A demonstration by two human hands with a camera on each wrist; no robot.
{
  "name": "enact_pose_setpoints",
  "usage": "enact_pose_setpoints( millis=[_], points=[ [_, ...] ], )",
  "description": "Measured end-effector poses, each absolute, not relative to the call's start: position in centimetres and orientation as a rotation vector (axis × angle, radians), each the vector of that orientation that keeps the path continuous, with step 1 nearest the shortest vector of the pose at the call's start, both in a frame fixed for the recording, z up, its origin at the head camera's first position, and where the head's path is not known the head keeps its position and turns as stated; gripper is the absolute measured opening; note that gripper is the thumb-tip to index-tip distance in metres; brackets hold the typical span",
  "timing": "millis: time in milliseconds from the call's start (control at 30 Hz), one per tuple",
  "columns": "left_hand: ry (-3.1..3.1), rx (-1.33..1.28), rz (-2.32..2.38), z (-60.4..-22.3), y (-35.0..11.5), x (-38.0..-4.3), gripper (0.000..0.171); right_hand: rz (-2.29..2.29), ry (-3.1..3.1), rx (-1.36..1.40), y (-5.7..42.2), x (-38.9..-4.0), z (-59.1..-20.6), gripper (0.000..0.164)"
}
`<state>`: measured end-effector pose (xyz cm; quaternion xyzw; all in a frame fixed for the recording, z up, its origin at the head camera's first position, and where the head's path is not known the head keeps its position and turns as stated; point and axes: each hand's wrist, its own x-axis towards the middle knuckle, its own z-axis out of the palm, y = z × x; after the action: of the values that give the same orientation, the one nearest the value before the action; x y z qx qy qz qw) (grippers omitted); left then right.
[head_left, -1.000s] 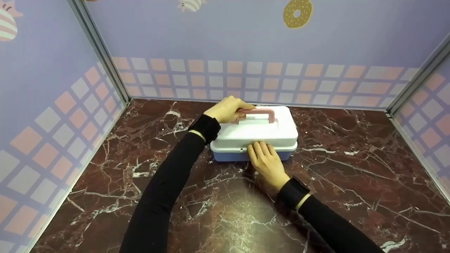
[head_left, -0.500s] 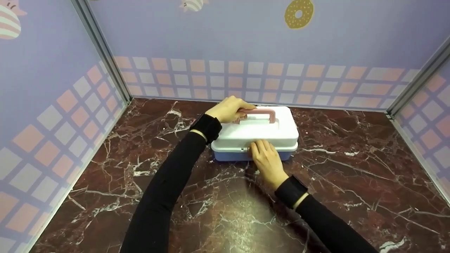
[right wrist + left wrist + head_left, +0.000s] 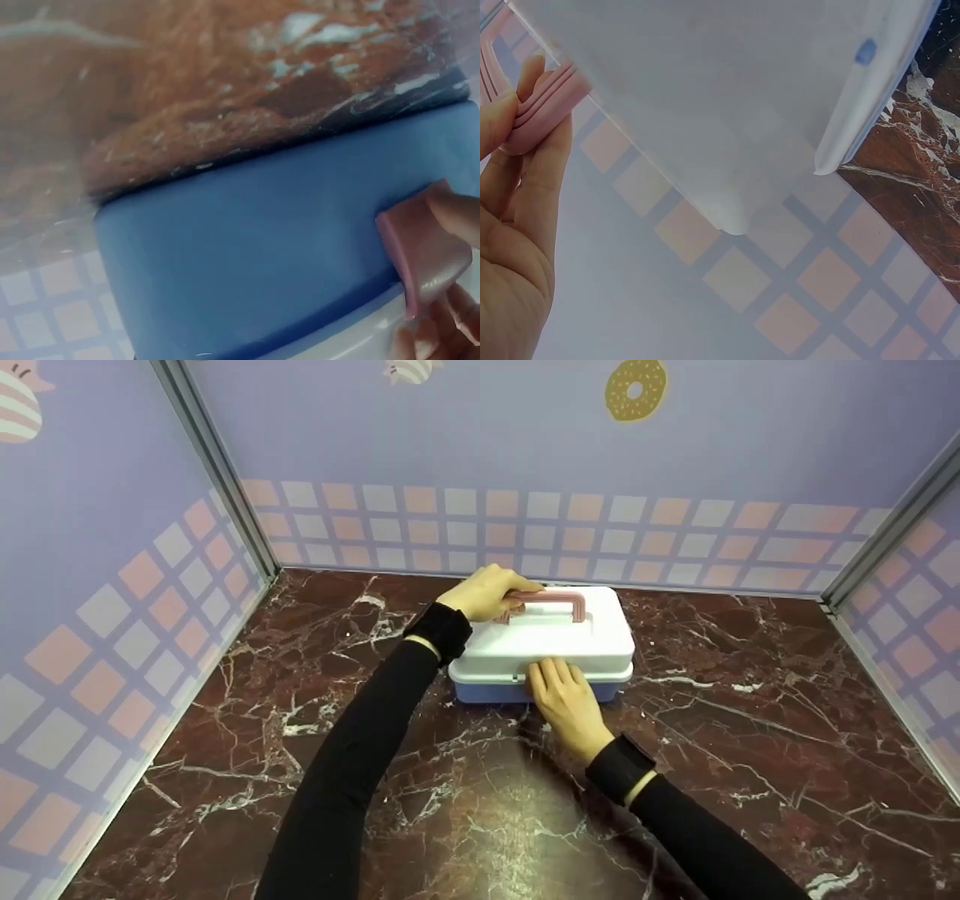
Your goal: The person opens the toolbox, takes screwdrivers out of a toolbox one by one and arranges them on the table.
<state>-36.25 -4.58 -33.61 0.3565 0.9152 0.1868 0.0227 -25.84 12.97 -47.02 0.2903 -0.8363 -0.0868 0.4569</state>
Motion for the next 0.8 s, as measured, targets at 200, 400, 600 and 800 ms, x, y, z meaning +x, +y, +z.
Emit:
enact_pose_setpoints(
  millis=[200,400,600,800],
  points=[
    [2.830,1.111,0.587,-33.8,-4.6,-36.2,0.043,-0.278,-2.067,0.683,12.7,-26.3,-48.0,0.008],
    [2.840,1.103,0.574,-33.8,-4.5,-36.1,0.043,-0.295,-2.042,0.713,12.8,-26.4,-47.9,0.017],
    [2.814,1.119,0.579,-33.6,-4.4,-35.9,0.044,-0.308,-2.040,0.733,13.2,-26.3,-47.7,0.019],
    [2.820,1.166,0.581,-33.4,-4.6,-36.2,0.043,-0.242,-2.090,0.763,13.3,-26.0,-46.9,0.029]
  ],
)
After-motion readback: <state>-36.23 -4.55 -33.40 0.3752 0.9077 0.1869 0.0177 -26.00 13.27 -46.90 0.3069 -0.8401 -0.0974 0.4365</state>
